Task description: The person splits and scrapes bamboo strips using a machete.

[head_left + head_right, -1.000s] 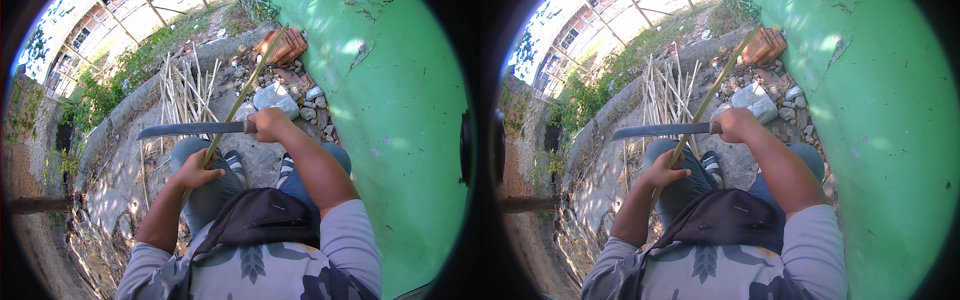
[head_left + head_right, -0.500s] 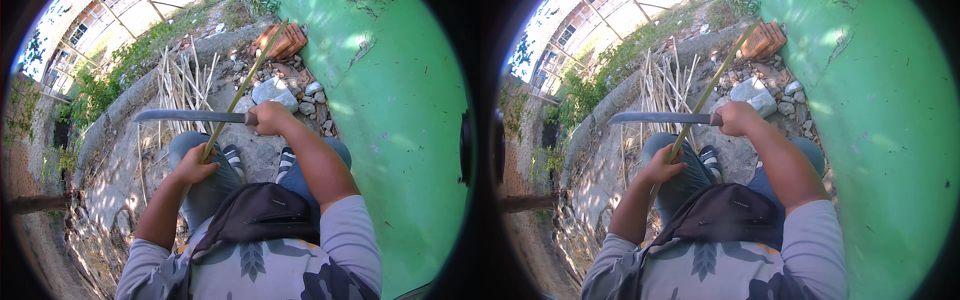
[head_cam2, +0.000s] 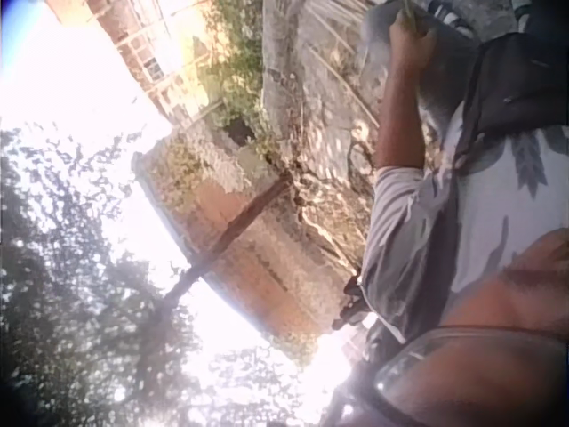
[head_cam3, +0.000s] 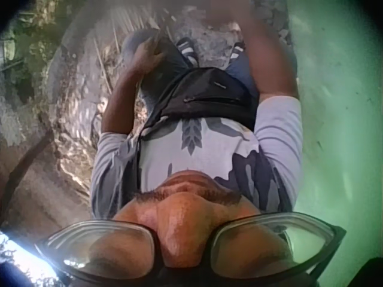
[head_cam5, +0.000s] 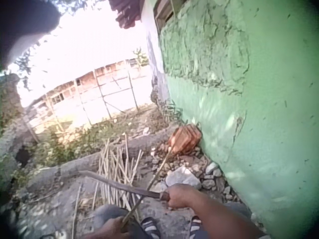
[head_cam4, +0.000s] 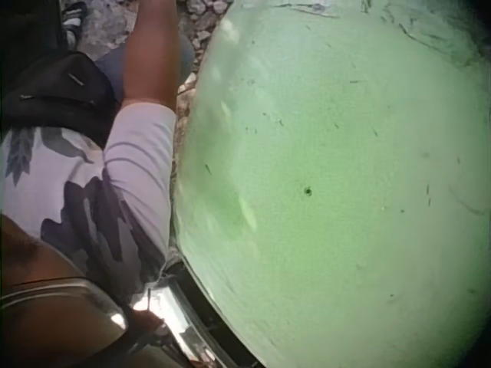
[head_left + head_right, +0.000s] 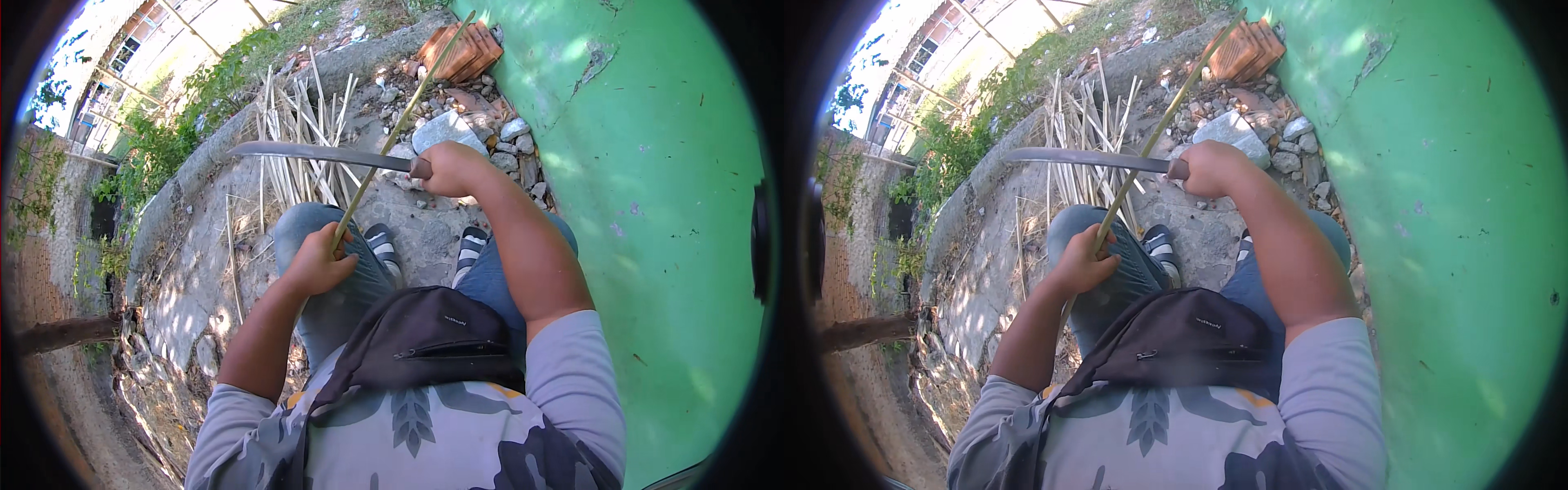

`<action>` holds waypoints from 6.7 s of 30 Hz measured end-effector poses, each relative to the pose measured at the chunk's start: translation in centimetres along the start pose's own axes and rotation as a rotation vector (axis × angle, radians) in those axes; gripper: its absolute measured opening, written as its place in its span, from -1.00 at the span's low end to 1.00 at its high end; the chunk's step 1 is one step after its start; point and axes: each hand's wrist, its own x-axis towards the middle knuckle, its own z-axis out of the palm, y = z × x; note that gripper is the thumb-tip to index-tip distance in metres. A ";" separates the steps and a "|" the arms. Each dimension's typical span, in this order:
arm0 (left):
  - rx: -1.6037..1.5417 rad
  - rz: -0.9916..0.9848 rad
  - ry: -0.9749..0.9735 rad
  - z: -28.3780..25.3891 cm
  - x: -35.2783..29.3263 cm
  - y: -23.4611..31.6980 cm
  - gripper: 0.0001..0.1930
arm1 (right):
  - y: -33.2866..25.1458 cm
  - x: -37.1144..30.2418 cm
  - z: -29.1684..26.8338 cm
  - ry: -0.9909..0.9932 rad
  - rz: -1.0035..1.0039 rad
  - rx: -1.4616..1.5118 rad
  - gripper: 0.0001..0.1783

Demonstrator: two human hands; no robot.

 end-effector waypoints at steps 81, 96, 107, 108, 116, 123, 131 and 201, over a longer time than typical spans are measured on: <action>-0.033 -0.051 -0.102 -0.7 0.7 -0.1 -0.62 | 3.9 1.3 0.7 0.136 0.159 0.158 -0.69; -0.048 -0.030 -0.100 -1.1 0.3 0.0 -0.67 | 0.3 -0.7 0.2 0.230 -0.089 -0.169 -0.64; -0.262 -0.135 -0.125 -1.5 0.8 0.2 -0.67 | 0.8 -1.1 -0.5 0.346 -0.022 -0.087 -0.52; -0.261 -0.133 -0.122 -1.6 0.8 0.1 -0.67 | 0.6 -1.3 -0.7 0.331 -0.059 -0.027 -0.52; -0.462 -0.143 -0.077 -2.7 -0.2 0.9 -0.51 | -0.2 -1.4 -0.2 0.352 -0.270 0.146 -0.56; -0.407 -0.038 0.062 -2.0 0.3 -0.8 -0.61 | -0.8 -0.9 1.1 0.516 -0.446 -0.029 -0.47; -0.446 0.040 0.145 -1.0 0.8 -2.5 -0.68 | -1.0 0.2 2.0 0.550 -0.431 -0.093 -0.43; -0.406 -0.002 0.162 -0.6 0.9 -2.6 -0.67 | 0.5 1.6 2.5 0.426 -0.247 -0.107 -0.58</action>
